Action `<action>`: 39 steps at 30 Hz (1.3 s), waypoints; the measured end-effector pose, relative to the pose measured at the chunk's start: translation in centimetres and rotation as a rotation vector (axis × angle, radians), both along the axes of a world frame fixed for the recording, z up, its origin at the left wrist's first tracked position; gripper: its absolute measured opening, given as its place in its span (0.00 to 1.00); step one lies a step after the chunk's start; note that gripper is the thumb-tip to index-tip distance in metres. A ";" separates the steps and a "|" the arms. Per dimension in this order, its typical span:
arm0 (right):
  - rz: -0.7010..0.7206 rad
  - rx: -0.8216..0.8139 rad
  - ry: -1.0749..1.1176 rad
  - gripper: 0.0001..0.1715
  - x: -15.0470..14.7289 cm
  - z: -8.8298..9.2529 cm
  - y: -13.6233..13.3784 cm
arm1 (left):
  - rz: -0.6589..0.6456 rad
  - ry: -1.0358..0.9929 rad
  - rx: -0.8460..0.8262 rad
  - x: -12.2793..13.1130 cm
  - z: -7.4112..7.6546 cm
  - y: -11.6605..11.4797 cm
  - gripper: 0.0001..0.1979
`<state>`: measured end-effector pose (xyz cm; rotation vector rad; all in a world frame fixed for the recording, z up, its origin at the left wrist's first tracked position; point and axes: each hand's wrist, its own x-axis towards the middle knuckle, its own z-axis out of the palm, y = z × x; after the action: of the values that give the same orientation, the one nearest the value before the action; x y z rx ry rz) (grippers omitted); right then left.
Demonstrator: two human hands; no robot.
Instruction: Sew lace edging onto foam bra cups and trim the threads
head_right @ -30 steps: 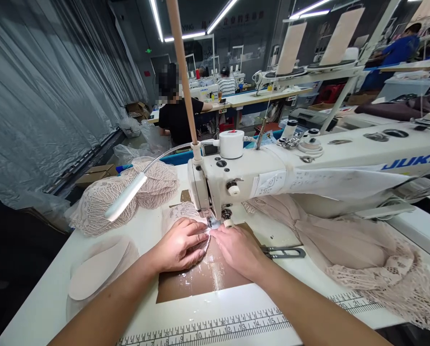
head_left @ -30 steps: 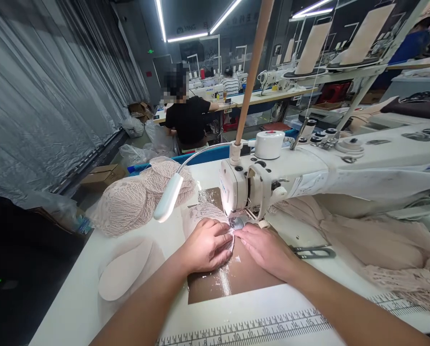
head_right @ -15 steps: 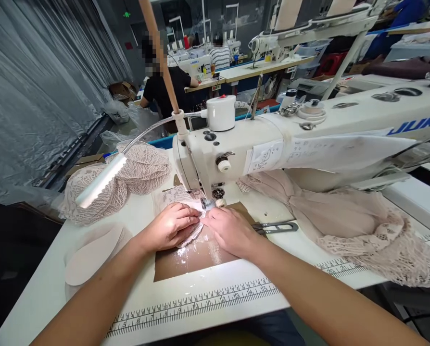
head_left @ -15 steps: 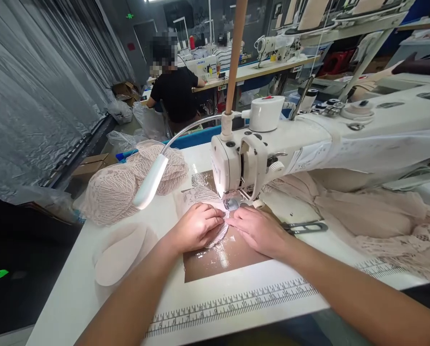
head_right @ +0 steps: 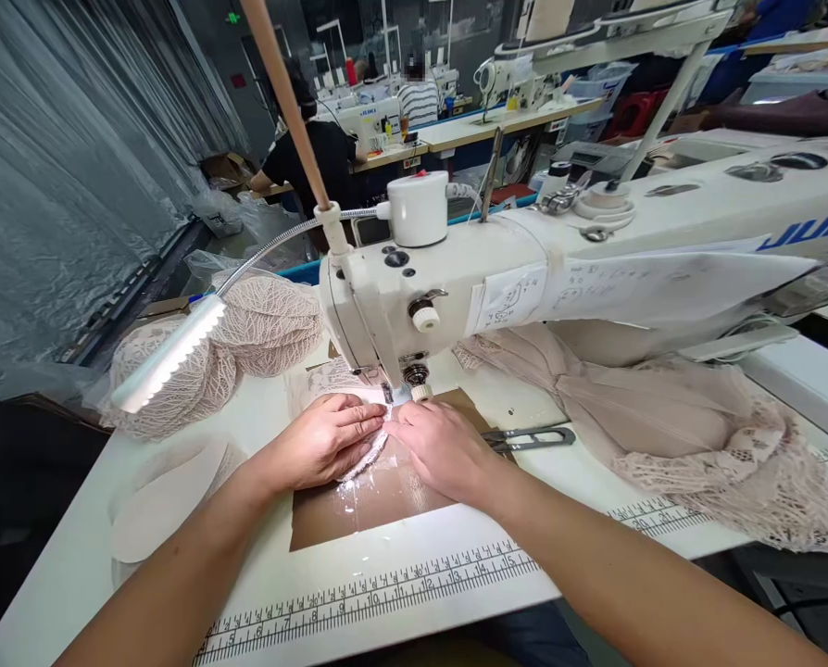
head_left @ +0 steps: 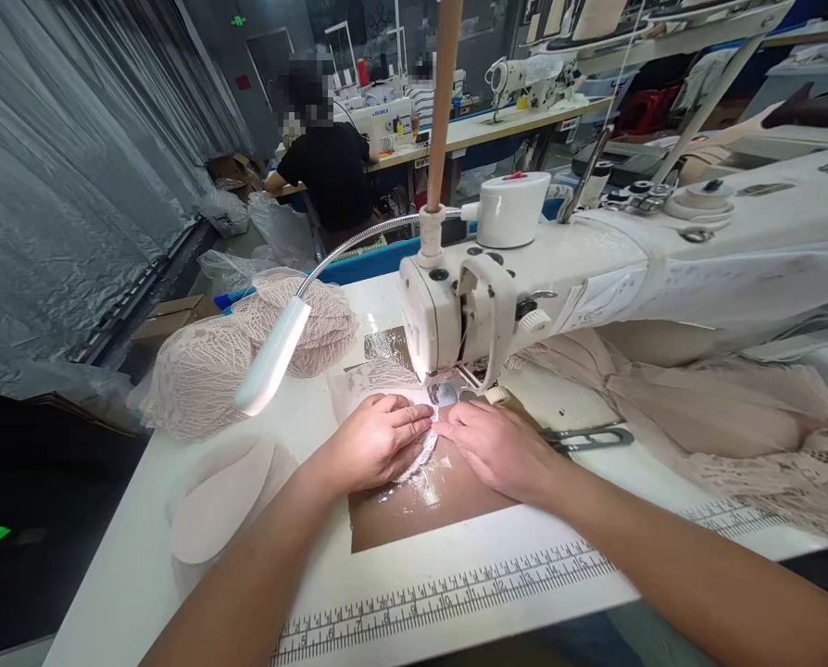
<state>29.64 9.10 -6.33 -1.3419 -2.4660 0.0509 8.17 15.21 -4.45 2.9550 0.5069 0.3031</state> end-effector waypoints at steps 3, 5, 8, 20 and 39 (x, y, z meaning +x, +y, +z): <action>-0.014 -0.006 -0.014 0.14 0.0 0.1 -0.1 | 0.007 -0.015 0.004 0.1 0.0 0.1 0.19; -0.019 -0.014 -0.024 0.15 -0.1 0.1 0.0 | 0.015 -0.011 0.005 0.1 0.0 0.0 0.20; -0.016 -0.028 -0.039 0.16 -0.1 0.1 0.1 | 0.030 0.006 -0.011 0.1 0.1 0.0 0.20; 0.088 -0.029 0.025 0.18 0.1 0.0 -0.2 | 0.016 0.036 0.010 0.3 0.2 0.0 0.19; 0.066 -0.050 0.015 0.20 0.1 0.1 -0.1 | 0.038 0.061 -0.006 0.5 0.2 -0.1 0.19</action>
<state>29.76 8.95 -6.18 -1.2753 -2.5112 0.1380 8.64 15.12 -4.23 2.9600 0.5704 0.2153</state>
